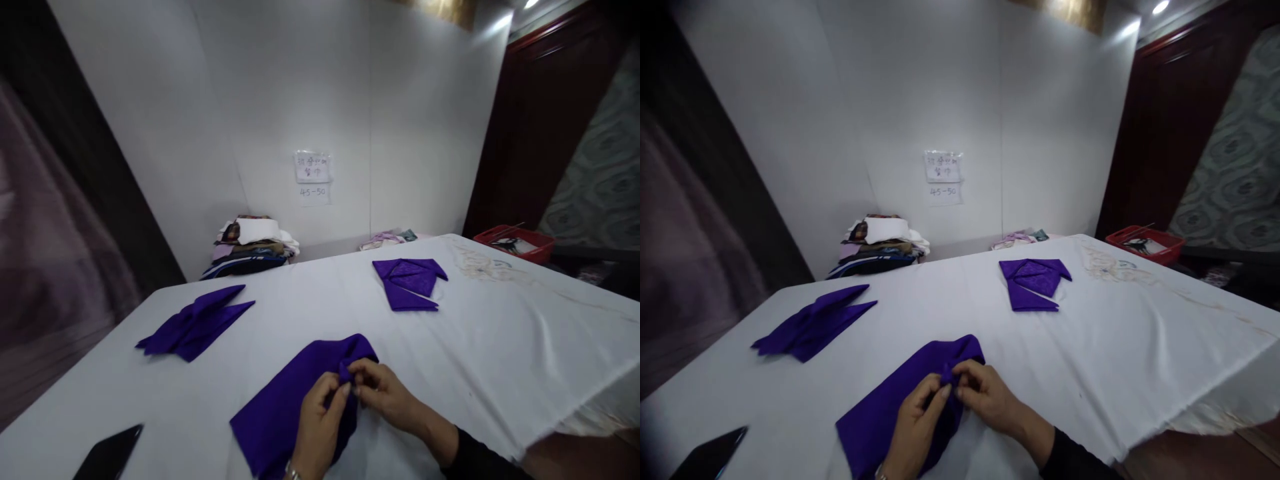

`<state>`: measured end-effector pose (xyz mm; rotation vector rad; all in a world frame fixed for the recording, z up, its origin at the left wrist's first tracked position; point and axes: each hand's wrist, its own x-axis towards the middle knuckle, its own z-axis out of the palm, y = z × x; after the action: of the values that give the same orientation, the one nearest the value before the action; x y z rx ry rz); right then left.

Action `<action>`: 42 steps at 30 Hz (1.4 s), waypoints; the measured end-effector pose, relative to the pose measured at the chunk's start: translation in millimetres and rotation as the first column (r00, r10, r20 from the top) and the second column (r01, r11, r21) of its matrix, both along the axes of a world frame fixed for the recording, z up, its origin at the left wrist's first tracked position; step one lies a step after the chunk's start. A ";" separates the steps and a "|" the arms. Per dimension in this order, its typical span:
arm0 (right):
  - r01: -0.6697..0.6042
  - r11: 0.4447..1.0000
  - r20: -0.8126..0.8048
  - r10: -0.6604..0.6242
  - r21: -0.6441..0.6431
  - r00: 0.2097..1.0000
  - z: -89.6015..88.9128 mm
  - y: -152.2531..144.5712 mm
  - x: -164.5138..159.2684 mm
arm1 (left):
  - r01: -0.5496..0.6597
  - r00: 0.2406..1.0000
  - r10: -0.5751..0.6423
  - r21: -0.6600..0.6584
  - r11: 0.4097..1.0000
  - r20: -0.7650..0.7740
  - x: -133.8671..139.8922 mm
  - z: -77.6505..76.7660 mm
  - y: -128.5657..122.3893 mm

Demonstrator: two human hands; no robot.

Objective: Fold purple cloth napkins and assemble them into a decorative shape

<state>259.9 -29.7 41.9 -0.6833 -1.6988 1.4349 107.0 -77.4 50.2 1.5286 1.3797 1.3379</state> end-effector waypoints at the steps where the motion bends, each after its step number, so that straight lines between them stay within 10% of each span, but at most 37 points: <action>1: 0.020 1.000 0.014 -0.020 0.008 1.000 1.7 -0.4 0.1 | 0.030 1.000 -0.030 0.018 0.999 -0.008 2.6 0.9 -1.8; 11: -0.042 0.998 0.113 0.035 0.054 0.993 3.0 -6.7 10.0 | 0.121 0.987 -0.115 0.052 0.991 -0.110 12.0 3.0 -9.2; 21: 0.216 0.969 -0.028 -0.221 -0.117 0.975 -1.4 1.6 15.4 | 0.073 0.961 -0.054 0.063 0.995 -0.271 3.5 -12.6 -7.9; 30: 0.337 0.894 -0.241 -0.412 -0.296 0.879 5.0 17.3 35.4 | -0.201 0.672 0.084 -0.071 0.977 -0.735 -39.3 -31.9 2.3; 35: 0.425 0.823 -0.297 -0.542 -0.376 0.787 10.5 29.4 47.3 | -0.404 0.764 0.264 -0.118 0.907 -0.589 -90.6 -16.5 9.7; 42: 0.478 0.790 -0.330 -0.601 -0.383 0.728 12.9 43.0 59.5 | -0.326 0.883 0.410 -0.328 0.887 0.230 -128.3 13.8 8.4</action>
<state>319.4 13.3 54.8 -0.8484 -0.8451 1.2672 -21.3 -69.0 63.9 0.8608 1.6379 1.4485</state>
